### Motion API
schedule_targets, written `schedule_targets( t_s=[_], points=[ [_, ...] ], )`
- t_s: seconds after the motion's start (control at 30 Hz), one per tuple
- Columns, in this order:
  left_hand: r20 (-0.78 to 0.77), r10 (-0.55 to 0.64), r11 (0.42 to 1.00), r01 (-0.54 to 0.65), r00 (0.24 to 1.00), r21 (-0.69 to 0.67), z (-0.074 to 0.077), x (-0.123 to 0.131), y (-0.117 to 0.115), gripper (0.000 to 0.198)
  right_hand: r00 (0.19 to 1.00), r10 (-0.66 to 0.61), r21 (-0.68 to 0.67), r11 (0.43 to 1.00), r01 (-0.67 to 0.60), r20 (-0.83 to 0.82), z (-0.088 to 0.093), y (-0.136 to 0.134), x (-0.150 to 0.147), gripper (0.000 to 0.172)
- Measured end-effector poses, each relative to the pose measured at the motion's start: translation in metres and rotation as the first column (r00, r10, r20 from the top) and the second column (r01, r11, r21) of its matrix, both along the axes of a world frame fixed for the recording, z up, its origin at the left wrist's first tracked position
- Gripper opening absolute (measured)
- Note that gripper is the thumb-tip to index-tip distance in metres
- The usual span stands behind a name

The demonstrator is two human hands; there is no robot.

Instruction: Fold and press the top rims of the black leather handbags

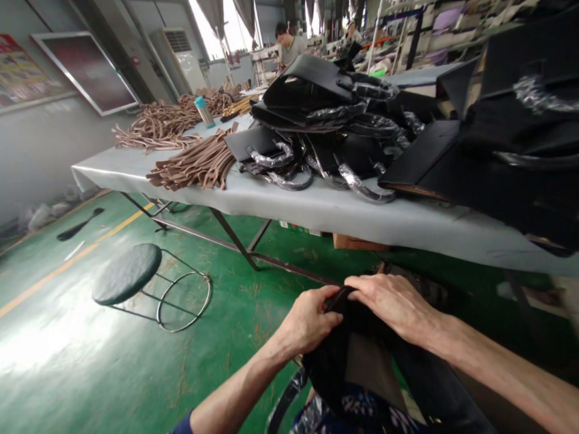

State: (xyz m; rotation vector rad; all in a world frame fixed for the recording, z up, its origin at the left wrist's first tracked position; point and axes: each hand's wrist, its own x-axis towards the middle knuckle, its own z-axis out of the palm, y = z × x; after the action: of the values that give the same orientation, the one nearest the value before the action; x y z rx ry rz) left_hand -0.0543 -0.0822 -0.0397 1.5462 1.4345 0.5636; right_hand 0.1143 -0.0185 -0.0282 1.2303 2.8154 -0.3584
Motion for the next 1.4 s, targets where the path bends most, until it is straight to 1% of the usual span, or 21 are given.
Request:
schedule_targets(
  t_s=[0.1, 0.27, 0.37, 0.47, 0.53, 0.6, 0.67, 0.73, 0.8, 0.9, 0.97, 1.0, 1.1, 1.13, 1.2, 1.27, 1.3, 1.33, 1.37, 1.4],
  points=[
    [-0.068, -0.003, 1.0, 0.004, 0.998, 0.003, 0.003, -0.001, 0.001, 0.031, 1.0, 0.013, -0.021, 1.0, -0.014, -0.013, -0.001, 0.003, -0.002, 0.019],
    [-0.282, 0.009, 0.996, 0.017, 0.959, 0.087, 0.01, 0.002, 0.007, 0.019, 0.998, 0.022, -0.011, 1.0, -0.021, 0.059, 0.002, 0.005, -0.006, 0.019],
    [-0.385, 0.007, 0.987, 0.055, 0.923, 0.15, 0.009, 0.004, 0.011, 0.018, 0.998, 0.037, -0.016, 0.999, -0.036, 0.045, 0.004, 0.007, -0.007, 0.021],
    [-0.474, -0.004, 0.974, 0.111, 0.88, 0.197, 0.006, 0.006, 0.016, 0.023, 0.998, 0.056, -0.015, 0.998, -0.055, 0.014, 0.002, 0.01, -0.006, 0.022],
    [-0.526, -0.02, 0.966, 0.151, 0.85, 0.208, 0.005, 0.007, 0.018, 0.026, 0.998, 0.058, -0.011, 0.998, -0.058, 0.01, 0.001, 0.009, -0.004, 0.022],
    [-0.547, -0.038, 0.963, 0.176, 0.836, 0.202, 0.006, 0.007, 0.02, 0.027, 0.999, 0.046, -0.006, 0.999, -0.046, 0.012, -0.001, 0.007, -0.003, 0.025],
    [-0.524, -0.061, 0.967, 0.181, 0.849, 0.181, 0.007, 0.006, 0.021, 0.027, 0.999, 0.047, 0.003, 0.999, -0.047, -0.003, -0.002, 0.004, -0.003, 0.025],
    [-0.472, -0.073, 0.972, 0.168, 0.879, 0.162, 0.007, 0.006, 0.024, 0.027, 0.997, 0.077, 0.02, 0.997, -0.076, -0.023, -0.003, 0.001, -0.005, 0.021],
    [-0.406, -0.079, 0.979, 0.147, 0.91, 0.141, 0.007, 0.005, 0.025, 0.027, 0.994, 0.107, 0.033, 0.994, -0.106, -0.019, -0.004, 0.0, -0.007, 0.022],
    [-0.291, -0.067, 0.991, 0.099, 0.954, 0.096, 0.009, 0.002, 0.022, 0.027, 0.996, 0.08, 0.007, 0.997, -0.08, 0.025, -0.004, 0.001, -0.012, 0.02],
    [-0.167, -0.025, 0.998, 0.033, 0.986, 0.05, 0.012, -0.002, 0.013, 0.028, 0.998, 0.028, -0.005, 1.0, -0.028, 0.057, -0.002, 0.004, -0.014, 0.019],
    [-0.086, 0.005, 1.0, -0.003, 0.996, 0.018, 0.013, -0.004, 0.006, 0.032, 0.997, -0.001, -0.002, 1.0, 0.001, 0.071, -0.001, 0.007, -0.013, 0.02],
    [0.136, 0.084, 0.994, -0.073, 0.987, -0.083, 0.015, -0.011, -0.018, 0.058, 0.993, -0.075, 0.023, 0.997, 0.074, 0.091, 0.004, 0.016, -0.009, 0.024],
    [0.172, 0.108, 0.991, -0.093, 0.979, -0.092, 0.013, -0.013, -0.024, 0.063, 0.991, -0.094, 0.033, 0.995, 0.091, 0.091, 0.006, 0.02, -0.008, 0.025],
    [0.187, 0.172, 0.985, -0.165, 0.967, -0.052, 0.008, -0.016, -0.027, 0.061, 0.99, -0.116, 0.047, 0.992, 0.113, 0.085, 0.009, 0.029, -0.007, 0.025],
    [0.15, 0.233, 0.971, -0.239, 0.961, 0.025, 0.002, -0.019, -0.016, 0.05, 0.988, -0.133, 0.056, 0.99, 0.129, 0.079, 0.013, 0.039, -0.009, 0.025],
    [0.118, 0.244, 0.966, -0.252, 0.963, 0.055, 0.001, -0.021, -0.007, 0.043, 0.987, -0.144, 0.06, 0.988, 0.139, 0.077, 0.016, 0.044, -0.01, 0.024],
    [0.084, 0.235, 0.969, -0.24, 0.968, 0.061, 0.001, -0.025, 0.004, 0.037, 0.985, -0.156, 0.063, 0.986, 0.152, 0.076, 0.019, 0.048, -0.012, 0.024],
    [0.066, 0.202, 0.978, -0.205, 0.977, 0.046, 0.003, -0.029, 0.015, 0.033, 0.983, -0.169, 0.066, 0.984, 0.164, 0.073, 0.022, 0.052, -0.013, 0.024],
    [0.084, 0.148, 0.989, -0.15, 0.986, 0.019, 0.006, -0.034, 0.026, 0.031, 0.982, -0.179, 0.067, 0.982, 0.174, 0.067, 0.026, 0.055, -0.013, 0.024]
  ],
)
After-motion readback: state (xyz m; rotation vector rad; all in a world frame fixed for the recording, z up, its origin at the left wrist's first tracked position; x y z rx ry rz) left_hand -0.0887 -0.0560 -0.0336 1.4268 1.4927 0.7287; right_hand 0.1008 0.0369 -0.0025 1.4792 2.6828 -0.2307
